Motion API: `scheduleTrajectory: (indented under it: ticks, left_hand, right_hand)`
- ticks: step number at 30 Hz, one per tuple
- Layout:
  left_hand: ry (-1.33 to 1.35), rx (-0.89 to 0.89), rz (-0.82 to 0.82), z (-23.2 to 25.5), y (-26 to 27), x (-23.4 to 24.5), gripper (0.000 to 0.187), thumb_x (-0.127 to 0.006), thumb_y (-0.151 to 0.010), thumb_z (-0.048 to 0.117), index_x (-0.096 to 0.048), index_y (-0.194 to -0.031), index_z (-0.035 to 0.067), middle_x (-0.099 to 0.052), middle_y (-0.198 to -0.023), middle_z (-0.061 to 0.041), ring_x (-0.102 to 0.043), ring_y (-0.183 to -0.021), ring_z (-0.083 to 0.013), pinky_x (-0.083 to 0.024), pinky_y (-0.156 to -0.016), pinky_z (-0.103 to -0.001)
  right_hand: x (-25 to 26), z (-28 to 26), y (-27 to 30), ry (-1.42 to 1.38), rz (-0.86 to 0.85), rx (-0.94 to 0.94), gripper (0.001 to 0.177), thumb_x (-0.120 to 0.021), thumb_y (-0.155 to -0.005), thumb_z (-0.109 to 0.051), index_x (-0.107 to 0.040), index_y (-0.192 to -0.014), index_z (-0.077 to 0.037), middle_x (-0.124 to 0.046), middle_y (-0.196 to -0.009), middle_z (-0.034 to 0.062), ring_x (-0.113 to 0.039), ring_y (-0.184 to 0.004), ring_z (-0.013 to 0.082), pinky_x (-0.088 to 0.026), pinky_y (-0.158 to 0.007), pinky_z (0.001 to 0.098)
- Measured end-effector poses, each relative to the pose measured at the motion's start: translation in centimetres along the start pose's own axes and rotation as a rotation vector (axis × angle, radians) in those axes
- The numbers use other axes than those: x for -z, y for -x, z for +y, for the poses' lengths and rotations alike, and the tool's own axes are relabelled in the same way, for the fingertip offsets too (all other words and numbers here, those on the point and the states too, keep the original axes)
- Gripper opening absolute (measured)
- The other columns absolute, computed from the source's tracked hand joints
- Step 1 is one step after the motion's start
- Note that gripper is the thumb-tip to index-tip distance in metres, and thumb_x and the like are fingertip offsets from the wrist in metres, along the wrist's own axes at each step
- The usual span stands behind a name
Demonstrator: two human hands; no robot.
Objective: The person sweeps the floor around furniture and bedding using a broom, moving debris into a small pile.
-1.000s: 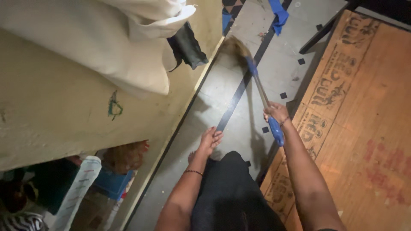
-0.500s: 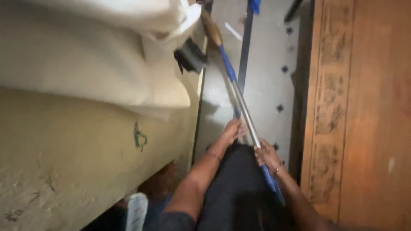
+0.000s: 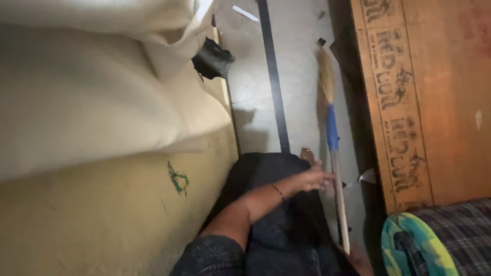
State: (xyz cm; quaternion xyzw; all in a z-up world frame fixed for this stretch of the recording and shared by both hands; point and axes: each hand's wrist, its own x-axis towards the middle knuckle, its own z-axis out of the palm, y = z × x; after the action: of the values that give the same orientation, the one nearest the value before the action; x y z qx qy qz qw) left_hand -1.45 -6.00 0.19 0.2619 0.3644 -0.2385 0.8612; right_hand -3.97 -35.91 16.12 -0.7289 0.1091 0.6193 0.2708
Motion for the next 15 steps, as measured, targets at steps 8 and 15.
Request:
scheduleTrajectory:
  ticks: [8, 15]
  left_hand:
    - [0.065, -0.210, -0.294, -1.6, 3.3, 10.0, 0.025, -0.063, -0.101, 0.001, -0.050, -0.120, -0.006, -0.065, -0.112, -0.028, -0.069, -0.102, -0.0388, -0.058, -0.094, -0.050]
    - [0.278, -0.422, 0.230, 12.5, 5.5, 21.2, 0.016, -0.060, -0.102, 0.014, -0.057, -0.108, 0.000, -0.066, -0.088, -0.012, -0.066, -0.075, -0.0227, -0.059, -0.066, -0.036]
  right_hand:
    - [-6.8, -7.6, -11.1, -0.158, -0.386, 0.323, 0.045, -0.059, -0.097, -0.020, -0.061, -0.139, -0.003, -0.071, -0.121, 0.0108, -0.066, -0.104, 0.0200, -0.052, -0.091, 0.0322]
    - [-21.7, -30.0, -23.6, -1.078, -1.282, -0.135, 0.029, -0.054, -0.112, -0.024, -0.055, -0.119, 0.005, -0.053, -0.076, -0.0016, -0.052, -0.061, 0.0065, -0.047, -0.053, 0.0190]
